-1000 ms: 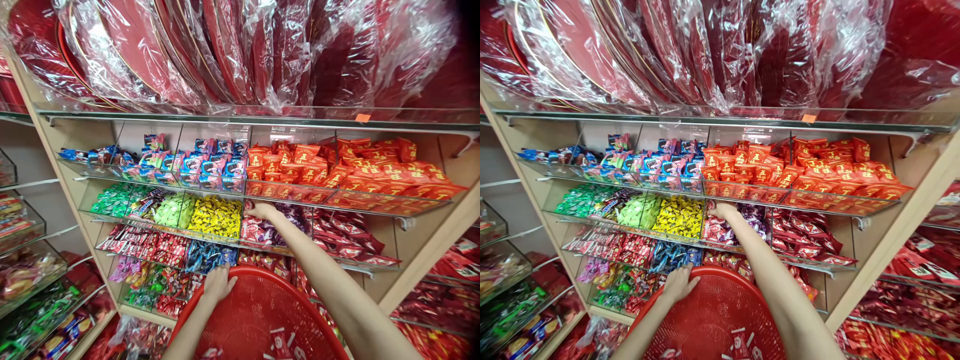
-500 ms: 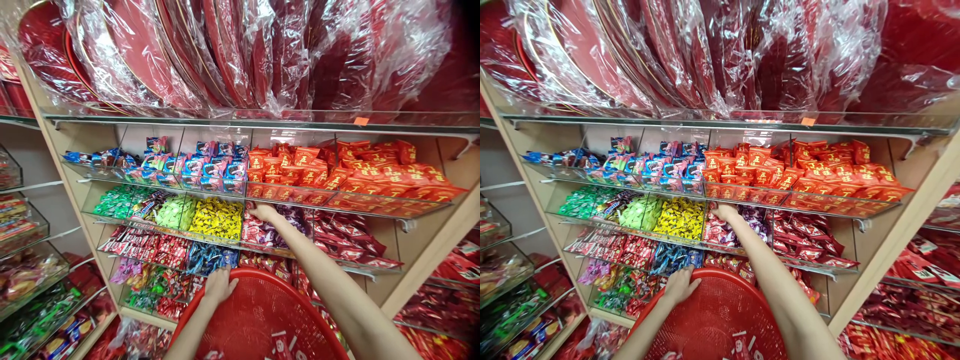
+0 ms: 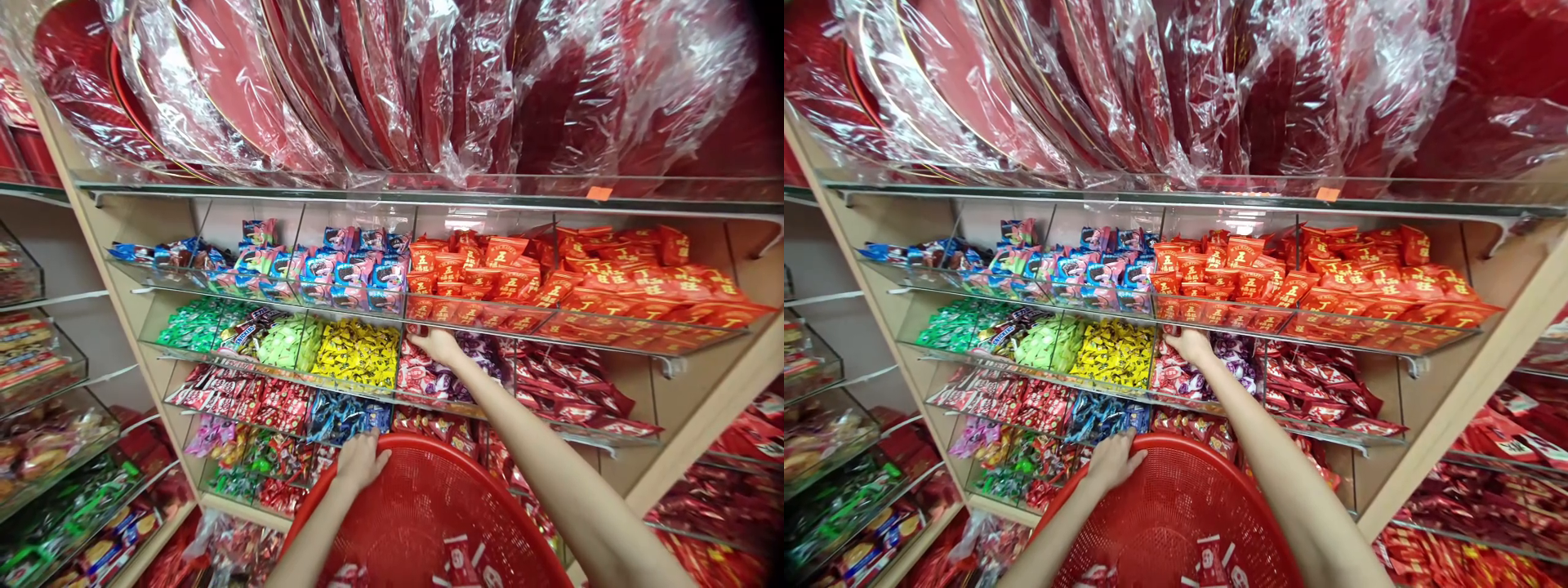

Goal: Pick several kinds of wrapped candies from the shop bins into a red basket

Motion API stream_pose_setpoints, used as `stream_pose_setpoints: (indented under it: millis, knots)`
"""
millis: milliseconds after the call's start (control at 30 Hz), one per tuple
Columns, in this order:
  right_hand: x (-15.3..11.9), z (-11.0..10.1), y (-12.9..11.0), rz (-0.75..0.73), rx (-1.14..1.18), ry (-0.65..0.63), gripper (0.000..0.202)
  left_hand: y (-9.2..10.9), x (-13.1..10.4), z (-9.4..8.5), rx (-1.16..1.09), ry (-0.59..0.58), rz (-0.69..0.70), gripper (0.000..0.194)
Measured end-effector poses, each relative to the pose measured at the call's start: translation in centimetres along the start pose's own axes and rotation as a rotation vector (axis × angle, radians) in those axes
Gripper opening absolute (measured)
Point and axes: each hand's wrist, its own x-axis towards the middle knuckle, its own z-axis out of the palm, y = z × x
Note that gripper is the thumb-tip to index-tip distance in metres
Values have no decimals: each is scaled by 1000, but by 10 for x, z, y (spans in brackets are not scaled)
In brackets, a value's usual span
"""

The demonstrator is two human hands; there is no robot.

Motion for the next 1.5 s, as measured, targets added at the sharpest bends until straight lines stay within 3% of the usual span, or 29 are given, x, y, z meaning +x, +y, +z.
stream_pose_setpoints:
  millis: [200, 367, 533, 633, 767, 967, 1100, 1267, 1400, 1500]
  knots:
    - [-24, 0, 0, 1, 68, 141, 41, 2, -2, -5, -7, -26, -9, 41]
    - [-67, -13, -5, -118, 120, 223, 46, 5, -4, -9, -18, -55, -33, 44]
    - [-132, -18, -21, -254, 208, 104, 47, 3, -3, -11, -48, -44, -17, 52]
    - [-171, -1, -31, -298, 289, -131, 47, -2, 1, -13, -103, -79, 0, 57]
    - [-213, 44, -36, -311, 412, -483, 50, -9, 6, -15, -186, -135, 20, 62]
    - [-255, 124, -39, -305, 638, -764, 51, -11, 6, -15, -247, -114, 12, 70]
    - [-271, 151, -52, -316, 691, -823, 53, -9, 2, -16, -249, -115, -7, 72]
    - [-278, 153, -67, -347, 684, -761, 45, -7, 0, -18, -242, -120, -18, 72]
    - [-284, 157, -68, -332, 521, -746, 47, -8, 0, -18, -212, -98, 2, 73]
    - [-288, 163, -69, -289, 362, -746, 60, -9, 0, -16, -198, -87, 7, 72]
